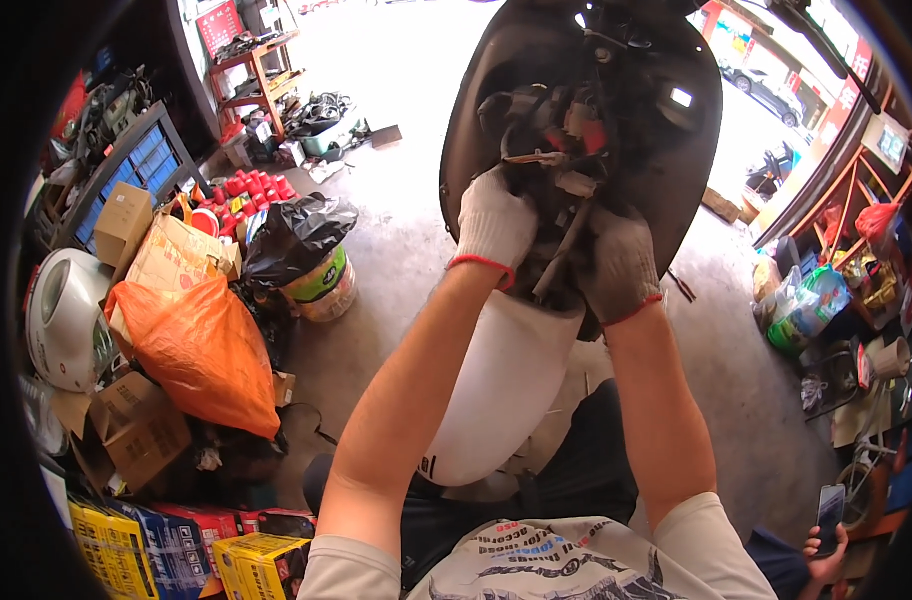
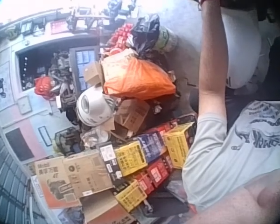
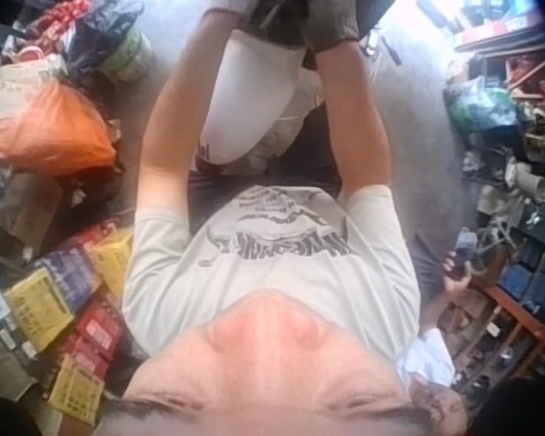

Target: Repairing the front electrical wiring and dashboard assembly of a scooter using pliers and zip ties.

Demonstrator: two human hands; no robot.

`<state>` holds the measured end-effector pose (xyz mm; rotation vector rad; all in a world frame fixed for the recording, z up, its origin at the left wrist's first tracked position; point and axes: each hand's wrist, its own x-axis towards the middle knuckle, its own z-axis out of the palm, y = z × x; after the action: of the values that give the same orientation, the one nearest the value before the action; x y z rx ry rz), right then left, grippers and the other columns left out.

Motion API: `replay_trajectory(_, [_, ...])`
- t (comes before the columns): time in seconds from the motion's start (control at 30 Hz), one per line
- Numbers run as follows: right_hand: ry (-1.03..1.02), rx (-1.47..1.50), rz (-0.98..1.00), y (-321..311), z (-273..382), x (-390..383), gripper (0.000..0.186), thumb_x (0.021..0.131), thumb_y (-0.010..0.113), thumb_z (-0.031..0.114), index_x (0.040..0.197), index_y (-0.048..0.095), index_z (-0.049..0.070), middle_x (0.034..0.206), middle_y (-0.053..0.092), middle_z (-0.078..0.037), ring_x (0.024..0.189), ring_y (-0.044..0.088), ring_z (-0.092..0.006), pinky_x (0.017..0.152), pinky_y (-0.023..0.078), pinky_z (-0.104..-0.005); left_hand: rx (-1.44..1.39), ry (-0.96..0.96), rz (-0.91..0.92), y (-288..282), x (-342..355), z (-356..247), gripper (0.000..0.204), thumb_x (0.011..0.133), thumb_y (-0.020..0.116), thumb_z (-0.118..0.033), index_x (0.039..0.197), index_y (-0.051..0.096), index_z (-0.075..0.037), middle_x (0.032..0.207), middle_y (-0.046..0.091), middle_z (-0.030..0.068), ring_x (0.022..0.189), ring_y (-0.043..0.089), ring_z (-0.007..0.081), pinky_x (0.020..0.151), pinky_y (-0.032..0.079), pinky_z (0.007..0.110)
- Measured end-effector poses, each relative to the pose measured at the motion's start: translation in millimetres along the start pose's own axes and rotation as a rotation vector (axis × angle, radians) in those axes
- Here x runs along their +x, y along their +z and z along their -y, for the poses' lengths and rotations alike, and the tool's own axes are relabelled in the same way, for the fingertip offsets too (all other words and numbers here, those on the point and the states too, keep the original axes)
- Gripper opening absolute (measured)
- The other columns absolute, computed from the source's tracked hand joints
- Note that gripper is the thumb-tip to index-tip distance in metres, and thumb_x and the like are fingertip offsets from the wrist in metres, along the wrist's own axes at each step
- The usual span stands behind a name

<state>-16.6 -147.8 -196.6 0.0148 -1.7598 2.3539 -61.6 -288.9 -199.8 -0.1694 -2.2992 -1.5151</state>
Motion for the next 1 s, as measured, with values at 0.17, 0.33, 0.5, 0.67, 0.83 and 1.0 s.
replay_trajectory(0.17, [-0.870,-1.244,0.115,-9.7,7.1,-2.3,0.038,0.059,0.068,-0.002,0.097,0.067,0.004,0.098,0.064,-0.018,0.095,0.061,-0.0376,0.079,0.053,-0.0402,-0.455,-0.197,0.223,-8.4,7.3,1.7,0.030,0.089,0.061,-0.010,0.114,0.066,0.004,0.090,0.070,0.0120,0.078,0.067,0.0150,0.069,0.054,0.031])
replay_trajectory(0.33, [-0.882,-1.193,0.161,-10.6,7.0,-1.6,0.037,0.060,0.066,-0.005,0.095,0.066,0.003,0.101,0.064,-0.018,0.097,0.061,-0.0386,0.081,0.053,-0.0400,-0.641,-0.310,0.355,-18.8,9.4,-0.6,0.027,0.088,0.062,-0.009,0.112,0.066,0.003,0.089,0.070,0.0106,0.073,0.066,0.0153,0.064,0.054,0.030])
replay_trajectory(0.5, [-0.916,-1.192,0.184,-8.0,11.8,-4.5,0.038,0.060,0.064,-0.007,0.097,0.067,0.002,0.103,0.063,-0.019,0.097,0.060,-0.0395,0.082,0.053,-0.0411,-0.776,-0.395,0.412,-26.2,9.1,-4.0,0.028,0.088,0.065,-0.013,0.108,0.064,0.007,0.091,0.068,0.0127,0.078,0.066,0.0194,0.069,0.056,0.034])
replay_trajectory(0.67, [-0.823,-0.994,0.129,-1.9,5.1,-5.0,0.028,0.063,0.067,-0.004,0.091,0.068,0.000,0.091,0.067,-0.020,0.088,0.063,-0.0409,0.076,0.053,-0.0405,-0.744,-0.405,0.340,-23.6,7.0,-7.3,0.025,0.092,0.066,-0.013,0.109,0.066,0.005,0.091,0.070,0.0110,0.076,0.069,0.0188,0.064,0.058,0.034])
replay_trajectory(0.83, [-0.264,-0.090,-0.008,6.3,-10.4,9.1,0.028,0.068,0.066,-0.001,0.095,0.068,-0.001,0.097,0.066,-0.020,0.089,0.065,-0.0373,0.076,0.055,-0.0390,-0.779,-0.344,0.367,-25.6,5.3,-5.5,0.025,0.090,0.067,-0.009,0.110,0.067,0.005,0.093,0.071,0.0122,0.077,0.069,0.0186,0.065,0.058,0.034])
replay_trajectory(1.0, [-0.043,-0.044,-0.099,-2.2,-18.7,18.5,0.028,0.078,0.062,0.001,0.106,0.066,0.000,0.099,0.068,-0.013,0.090,0.067,-0.0274,0.078,0.056,-0.0341,-0.782,-0.324,0.390,-27.7,6.0,-2.9,0.024,0.089,0.066,-0.006,0.110,0.067,0.005,0.094,0.071,0.0120,0.077,0.068,0.0176,0.067,0.058,0.033])
